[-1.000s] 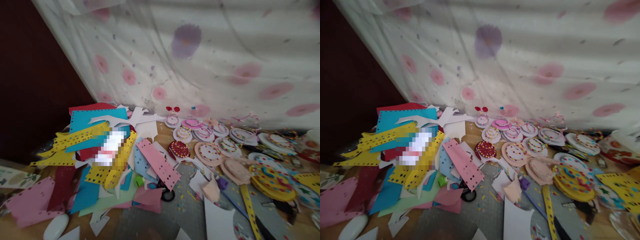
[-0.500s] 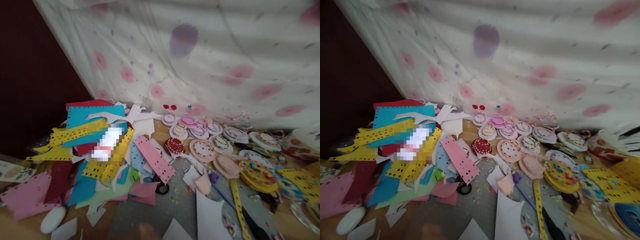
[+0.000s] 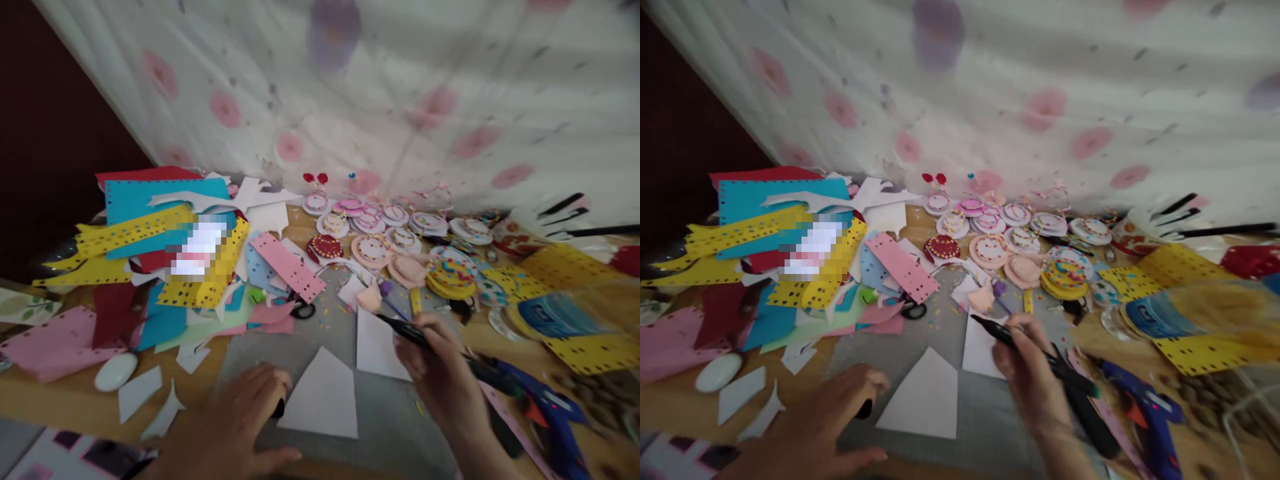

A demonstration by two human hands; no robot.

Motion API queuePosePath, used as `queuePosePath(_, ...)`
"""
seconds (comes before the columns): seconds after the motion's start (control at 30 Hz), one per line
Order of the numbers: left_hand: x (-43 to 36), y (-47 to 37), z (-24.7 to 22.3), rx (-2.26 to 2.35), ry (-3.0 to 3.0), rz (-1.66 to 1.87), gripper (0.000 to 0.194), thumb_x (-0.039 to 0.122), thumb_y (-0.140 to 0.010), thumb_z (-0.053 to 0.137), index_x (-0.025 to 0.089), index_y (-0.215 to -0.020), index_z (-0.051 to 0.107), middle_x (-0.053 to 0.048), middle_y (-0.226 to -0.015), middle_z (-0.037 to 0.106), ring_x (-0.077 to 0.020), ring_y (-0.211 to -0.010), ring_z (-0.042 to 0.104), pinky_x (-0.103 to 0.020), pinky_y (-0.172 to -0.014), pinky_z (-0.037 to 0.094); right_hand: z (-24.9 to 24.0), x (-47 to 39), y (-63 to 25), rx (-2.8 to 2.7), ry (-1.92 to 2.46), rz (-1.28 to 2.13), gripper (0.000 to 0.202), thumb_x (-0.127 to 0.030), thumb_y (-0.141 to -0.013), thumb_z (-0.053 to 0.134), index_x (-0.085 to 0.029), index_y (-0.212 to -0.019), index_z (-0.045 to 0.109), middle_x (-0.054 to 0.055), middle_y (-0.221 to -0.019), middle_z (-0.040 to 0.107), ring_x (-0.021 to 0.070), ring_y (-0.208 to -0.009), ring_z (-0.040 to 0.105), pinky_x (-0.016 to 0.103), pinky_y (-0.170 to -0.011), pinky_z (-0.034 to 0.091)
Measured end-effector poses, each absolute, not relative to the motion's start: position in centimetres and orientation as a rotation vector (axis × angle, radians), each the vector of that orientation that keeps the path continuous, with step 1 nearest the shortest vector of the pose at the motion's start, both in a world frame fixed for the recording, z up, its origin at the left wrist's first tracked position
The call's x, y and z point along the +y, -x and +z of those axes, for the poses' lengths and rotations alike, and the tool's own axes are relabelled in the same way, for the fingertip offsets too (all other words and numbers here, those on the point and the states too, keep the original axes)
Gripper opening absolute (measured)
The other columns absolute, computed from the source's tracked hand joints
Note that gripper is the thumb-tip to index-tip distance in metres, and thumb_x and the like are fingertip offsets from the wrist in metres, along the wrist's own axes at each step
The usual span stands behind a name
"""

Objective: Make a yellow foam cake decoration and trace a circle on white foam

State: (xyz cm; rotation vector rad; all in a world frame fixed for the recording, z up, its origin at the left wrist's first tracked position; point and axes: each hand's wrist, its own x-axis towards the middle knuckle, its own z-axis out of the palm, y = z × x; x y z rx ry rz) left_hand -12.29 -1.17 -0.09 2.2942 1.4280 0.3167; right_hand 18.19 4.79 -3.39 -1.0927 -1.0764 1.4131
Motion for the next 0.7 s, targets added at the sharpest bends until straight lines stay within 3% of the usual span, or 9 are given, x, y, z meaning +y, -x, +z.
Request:
queuePosePath(0.1, -1.2, 11.1, -1.8, 1.365, -2.329, 0.349, 0.037, 0.04, -0.073, 0.076, 0.02, -0.095, 0.054, -0.007, -0.116, 0.064, -0.0259, -0.106, 0.06, -0.037, -0.087, 0.051, -3.3, 6.3, -14.0, -0.856, 0.937, 1.644, 0.017, -0.041, -0.091, 0.053, -0.025, -0.095, 0.05, -0.006, -0.061, 0.043, 0.0098, -0.05, 0.038, 0.022, -0.049, 0.031)
queuePosePath(0.33, 0.1, 10.7, -3.7, 1.377, -2.289, 0.374, 0.021, 0.028, -0.088, 0.061, 0.018, -0.105, 0.053, -0.007, -0.107, 0.062, -0.0238, -0.101, 0.057, -0.039, -0.089, 0.047, -5.5, 6.6, -11.8, -0.891, 0.8, 1.73, 0.018, -0.031, -0.085, 0.064, -0.025, -0.099, 0.055, -0.004, -0.073, 0.052, 0.0106, -0.067, 0.048, 0.023, -0.064, 0.038)
queuePosePath(0.4, 0.9, 10.9, -4.3, 1.384, -2.288, 0.422, 0.02, 0.027, -0.089, 0.06, 0.019, -0.105, 0.054, -0.007, -0.106, 0.063, -0.0235, -0.1, 0.057, -0.039, -0.088, 0.047, -6.1, 6.9, -11.7, -0.88, 0.801, 1.705, 0.017, -0.03, -0.082, 0.067, -0.025, -0.093, 0.056, -0.005, -0.068, 0.048, 0.0101, -0.062, 0.045, 0.023, -0.061, 0.037)
queuePosePath(0.57, 4.2, 11.9, -5.4, 1.382, -2.268, 0.482, 0.017, 0.025, -0.088, 0.06, 0.02, -0.103, 0.053, -0.006, -0.104, 0.063, -0.0233, -0.101, 0.059, -0.038, -0.087, 0.046, -6.8, 7.5, -11.7, -0.793, 0.818, 1.63, 0.02, -0.034, -0.082, 0.066, -0.024, -0.078, 0.049, -0.01, -0.053, 0.027, 0.0072, -0.046, 0.023, 0.02, -0.048, 0.024)
queuePosePath(0.7, 7.0, 12.0, -5.0, 1.298, -2.194, 0.39, 0.026, 0.034, -0.079, 0.07, 0.02, -0.095, 0.055, -0.002, -0.094, 0.063, -0.0197, -0.087, 0.06, -0.031, -0.075, 0.046, -6.5, 7.7, -12.1, -0.764, 0.85, 1.59, 0.02, -0.037, -0.084, 0.063, -0.025, -0.08, 0.048, -0.01, -0.049, 0.028, 0.0082, -0.044, 0.023, 0.021, -0.046, 0.023)
